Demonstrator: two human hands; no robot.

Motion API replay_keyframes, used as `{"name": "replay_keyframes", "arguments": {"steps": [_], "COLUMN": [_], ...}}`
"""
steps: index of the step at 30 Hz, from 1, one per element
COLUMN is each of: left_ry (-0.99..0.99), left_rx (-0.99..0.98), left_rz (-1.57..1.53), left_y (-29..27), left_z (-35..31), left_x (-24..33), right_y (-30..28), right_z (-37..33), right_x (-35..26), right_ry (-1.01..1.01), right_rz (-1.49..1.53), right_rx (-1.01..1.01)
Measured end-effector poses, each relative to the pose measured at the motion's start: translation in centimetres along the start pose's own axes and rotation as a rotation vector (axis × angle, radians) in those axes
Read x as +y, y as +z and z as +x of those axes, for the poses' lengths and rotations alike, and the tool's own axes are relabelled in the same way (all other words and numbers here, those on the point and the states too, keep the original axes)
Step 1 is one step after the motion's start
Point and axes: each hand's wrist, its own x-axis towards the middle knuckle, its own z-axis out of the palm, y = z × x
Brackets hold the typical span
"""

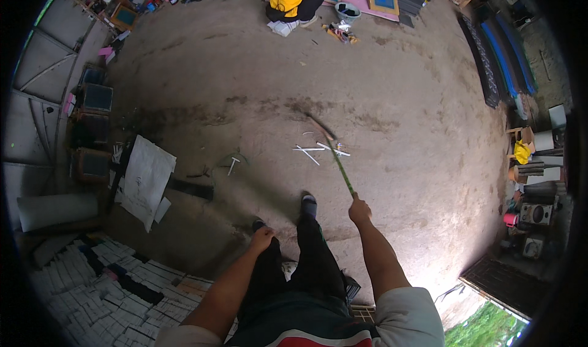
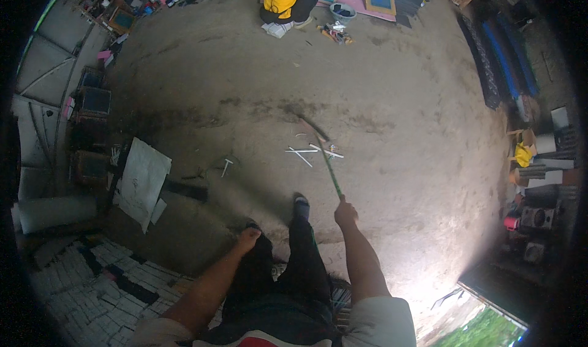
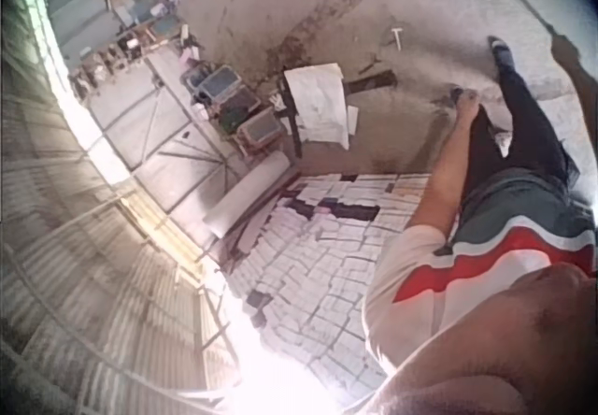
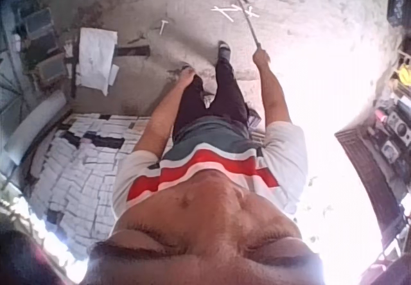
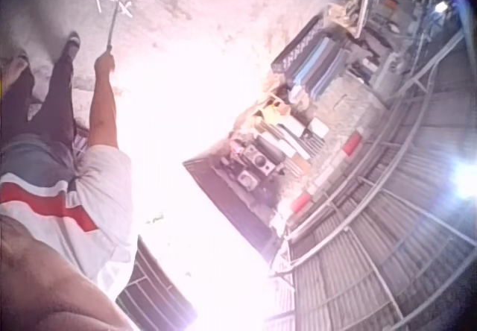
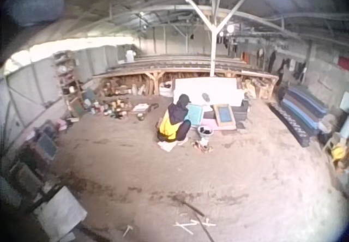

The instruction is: The person sweeps debris on a concrete floor using a broom, gathering small pieces into a pile. They then use a white sack to collect the swept debris, lifting and moving the sack to a different location.

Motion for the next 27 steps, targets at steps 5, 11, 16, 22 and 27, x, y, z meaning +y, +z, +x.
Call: {"name": "replay_keyframes", "arguments": {"steps": [5,11,16,22,27], "left_ry": [-0.067,-0.09,-0.12,-0.072,-0.106], "left_rx": [0.029,0.08,0.038,0.011,0.003], "left_rz": [0.004,0.032,-0.047,0.039,-0.013], "left_y": [-3.0,-5.3,-6.7,-6.5,-7.0], "left_z": [-0.3,-2.9,-5.0,-4.7,-4.9], "left_x": [-2.5,-3.9,-4.3,-8.6,-10.0], "right_y": [1.3,5.4,9.0,11.8,12.7], "right_z": [0.2,0.4,-4.9,-10.8,-11.4], "right_x": [2.4,-2.1,-9.5,-15.0,-14.3], "right_ry": [0.19,0.172,0.059,-0.108,-0.211], "right_rz": [0.047,0.176,0.283,0.39,0.292], "right_rx": [0.073,0.056,0.0,-0.023,0.032]}}
